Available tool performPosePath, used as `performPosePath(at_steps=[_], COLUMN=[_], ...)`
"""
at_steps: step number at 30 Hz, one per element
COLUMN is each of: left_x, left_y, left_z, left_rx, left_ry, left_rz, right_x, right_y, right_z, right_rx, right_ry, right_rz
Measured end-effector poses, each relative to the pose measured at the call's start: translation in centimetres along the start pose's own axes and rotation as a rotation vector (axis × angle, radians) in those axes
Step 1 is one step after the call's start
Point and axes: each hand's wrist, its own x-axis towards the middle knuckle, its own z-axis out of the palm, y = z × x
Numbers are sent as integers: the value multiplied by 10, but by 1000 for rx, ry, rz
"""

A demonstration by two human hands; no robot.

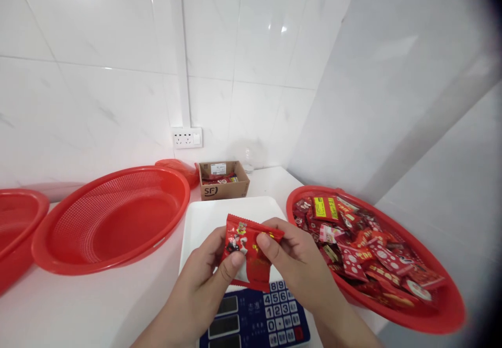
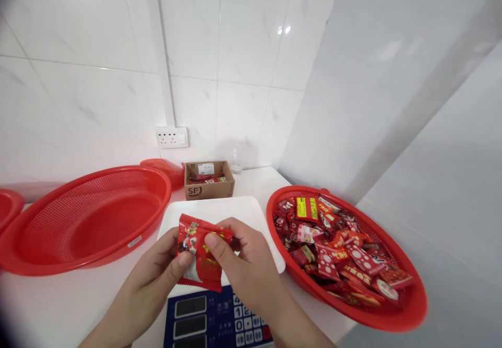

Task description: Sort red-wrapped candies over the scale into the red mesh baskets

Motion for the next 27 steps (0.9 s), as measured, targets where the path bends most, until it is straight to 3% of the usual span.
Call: performPosePath(at_steps=[6,14,19,27], left_x=[5,8,6,2], left_y=[-2,-3,-4,-2], left_z=[3,2,5,4], left_rx=[-102,-162,-268,-308], left_ry=[33,6,3,-12], left_rz=[-54,-40,-118,-78], right_x=[2,5,6,1], right_y=[8,5,6,7], right_z=[-2,-2,-1,-1], right_rx=[23,-187,-134,-60], right_ry=[-37,100,112,87], right_rz=[41,-75,-71,-50])
